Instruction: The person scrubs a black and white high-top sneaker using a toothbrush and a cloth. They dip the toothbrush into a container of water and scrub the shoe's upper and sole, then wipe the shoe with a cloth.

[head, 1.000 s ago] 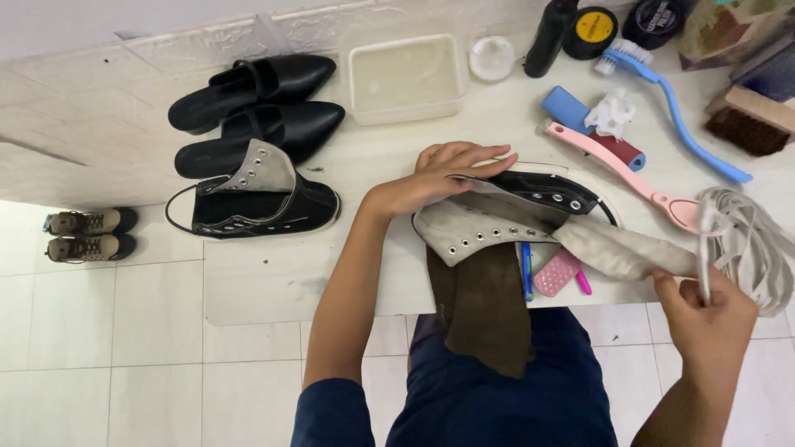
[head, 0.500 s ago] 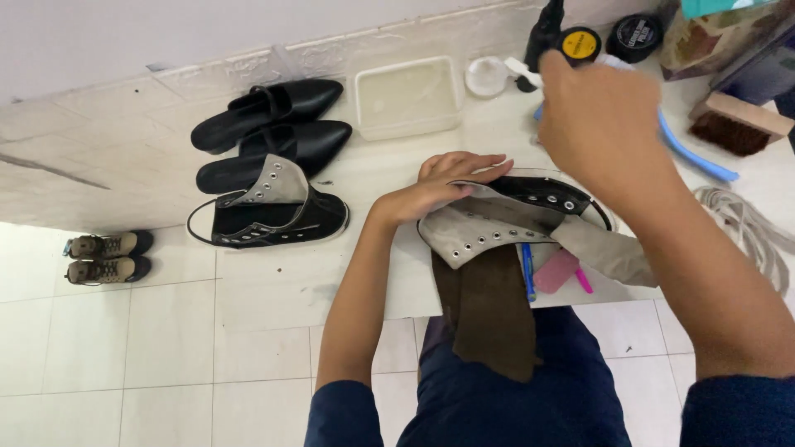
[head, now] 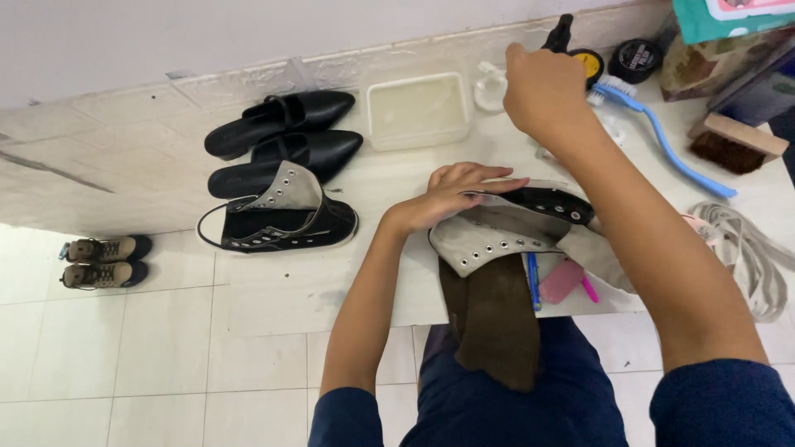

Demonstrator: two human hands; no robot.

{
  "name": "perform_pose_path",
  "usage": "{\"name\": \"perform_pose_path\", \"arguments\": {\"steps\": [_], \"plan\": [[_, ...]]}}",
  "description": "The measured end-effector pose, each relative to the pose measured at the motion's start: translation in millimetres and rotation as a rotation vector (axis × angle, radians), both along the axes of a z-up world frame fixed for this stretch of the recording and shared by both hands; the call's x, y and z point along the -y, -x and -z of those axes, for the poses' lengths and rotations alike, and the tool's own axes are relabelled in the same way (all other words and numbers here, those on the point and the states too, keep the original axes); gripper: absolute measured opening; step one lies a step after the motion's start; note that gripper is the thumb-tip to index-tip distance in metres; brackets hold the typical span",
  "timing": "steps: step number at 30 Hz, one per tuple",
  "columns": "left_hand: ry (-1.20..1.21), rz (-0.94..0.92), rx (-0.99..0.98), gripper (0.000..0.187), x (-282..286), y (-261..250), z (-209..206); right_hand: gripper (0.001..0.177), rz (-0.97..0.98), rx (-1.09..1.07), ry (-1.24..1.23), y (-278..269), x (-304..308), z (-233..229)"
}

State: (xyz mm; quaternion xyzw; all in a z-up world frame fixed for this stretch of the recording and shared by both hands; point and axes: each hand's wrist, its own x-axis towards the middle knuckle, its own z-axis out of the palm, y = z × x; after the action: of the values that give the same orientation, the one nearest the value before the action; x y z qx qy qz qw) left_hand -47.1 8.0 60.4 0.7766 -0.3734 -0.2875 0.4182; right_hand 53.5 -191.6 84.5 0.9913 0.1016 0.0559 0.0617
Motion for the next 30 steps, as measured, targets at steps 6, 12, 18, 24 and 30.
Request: {"name": "perform_pose_path", "arguments": {"steps": [6, 12, 18, 24, 30], "plan": [[0.121, -0.051, -0.114, 0.06, -2, -2, 17, 0.019, -0.015, 0.014, -0.397, 185, 31, -105], [0.086, 0.043, -0.037, 0.061, -3, -1, 5, 0.034, -0.125, -0.053, -0.428, 267, 49, -56], [0.224, -0.008, -0.111, 0.054, -1, 9, 8, 0.033, -0.145, -0.122, -0.425, 219, -14, 30], [0.195, 0.017, -0.124, 0.058, -3, 3, 20, 0.021, -0.152, -0.359, -0.248, 203, -6, -19], [0.316, -0.07, -0.155, 0.051, -3, 14, 9, 0.021, -0.21, -0.365, -0.082, 207, -11, -17]]}}
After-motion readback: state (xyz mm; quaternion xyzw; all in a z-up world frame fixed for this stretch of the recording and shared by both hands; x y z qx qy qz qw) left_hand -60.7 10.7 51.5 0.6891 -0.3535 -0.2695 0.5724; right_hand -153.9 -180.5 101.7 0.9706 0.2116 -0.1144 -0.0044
